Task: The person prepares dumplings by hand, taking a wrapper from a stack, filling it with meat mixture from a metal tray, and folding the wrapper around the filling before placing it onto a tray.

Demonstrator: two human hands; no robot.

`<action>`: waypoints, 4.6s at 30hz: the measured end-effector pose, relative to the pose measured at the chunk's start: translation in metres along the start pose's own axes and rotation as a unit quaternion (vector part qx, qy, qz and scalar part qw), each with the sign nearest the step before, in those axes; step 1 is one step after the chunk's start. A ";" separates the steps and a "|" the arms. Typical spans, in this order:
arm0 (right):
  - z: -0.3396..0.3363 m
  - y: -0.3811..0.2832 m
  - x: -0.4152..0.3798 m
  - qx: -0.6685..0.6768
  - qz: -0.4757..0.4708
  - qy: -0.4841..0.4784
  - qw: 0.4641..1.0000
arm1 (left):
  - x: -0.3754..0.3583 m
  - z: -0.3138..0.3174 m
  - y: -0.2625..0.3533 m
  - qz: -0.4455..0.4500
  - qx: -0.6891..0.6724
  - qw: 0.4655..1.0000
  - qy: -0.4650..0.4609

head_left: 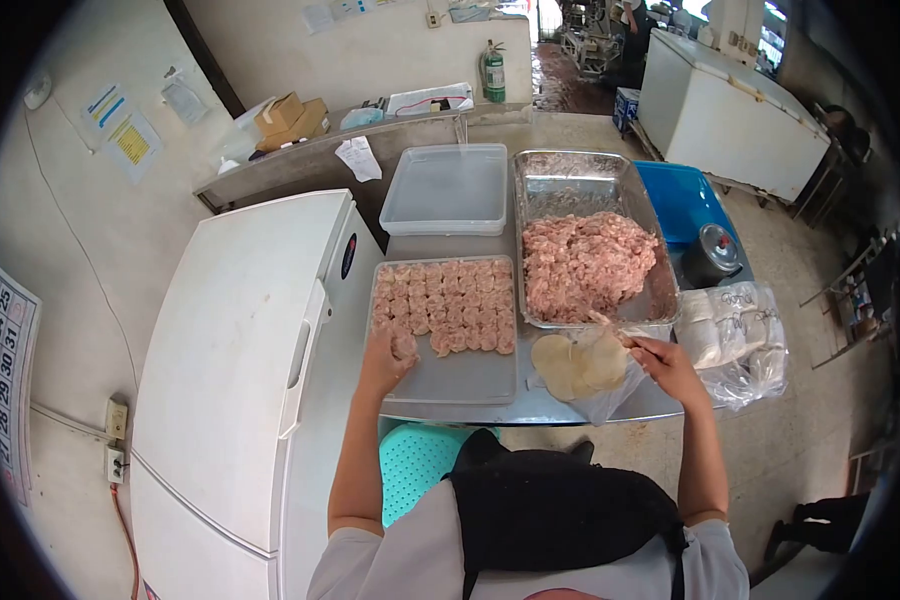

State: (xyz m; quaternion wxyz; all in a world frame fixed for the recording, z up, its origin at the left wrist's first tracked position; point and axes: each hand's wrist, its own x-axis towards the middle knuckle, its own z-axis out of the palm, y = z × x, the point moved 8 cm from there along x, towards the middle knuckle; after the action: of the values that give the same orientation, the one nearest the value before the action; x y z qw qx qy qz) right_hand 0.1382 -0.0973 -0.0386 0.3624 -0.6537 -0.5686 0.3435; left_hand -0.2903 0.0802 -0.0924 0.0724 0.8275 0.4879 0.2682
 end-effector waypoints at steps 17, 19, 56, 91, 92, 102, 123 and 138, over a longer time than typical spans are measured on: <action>-0.031 0.024 0.008 -0.064 -0.048 0.027 0.996 | 0.004 0.074 -0.015 -0.146 -0.107 0.983 -0.031; -0.051 0.026 0.024 -0.233 -0.044 -0.028 0.971 | -0.002 0.078 -0.022 -0.149 -0.109 0.981 -0.053; -0.047 0.060 0.084 -0.379 -0.264 -0.132 0.877 | 0.012 0.142 0.258 -0.171 -0.244 0.950 -0.091; -0.053 -0.027 0.048 -0.375 -0.124 0.013 0.919 | 0.133 0.146 0.276 -0.369 -0.847 0.379 -0.048; -0.061 -0.025 0.045 -0.374 -0.126 0.010 0.919 | 0.133 0.144 0.280 -0.365 -0.849 0.377 -0.062; -0.118 -0.030 0.065 -0.273 -0.242 0.013 0.931 | 0.150 0.153 0.294 -0.305 -0.875 0.376 -0.018; -0.172 0.011 0.093 -0.059 -0.226 -0.138 0.963 | 0.147 0.113 0.350 -0.041 -0.448 0.854 -0.260; -0.135 0.015 0.100 -0.346 -0.239 -0.037 0.906 | 0.159 0.144 0.307 -0.077 -0.405 0.901 -0.132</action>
State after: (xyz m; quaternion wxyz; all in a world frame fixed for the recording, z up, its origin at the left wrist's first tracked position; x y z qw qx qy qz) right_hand 0.2739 -0.0104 0.0126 0.1636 -0.5694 -0.8039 0.0518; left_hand 0.0801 0.0775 -0.0379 0.4856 0.7141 0.3856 0.3250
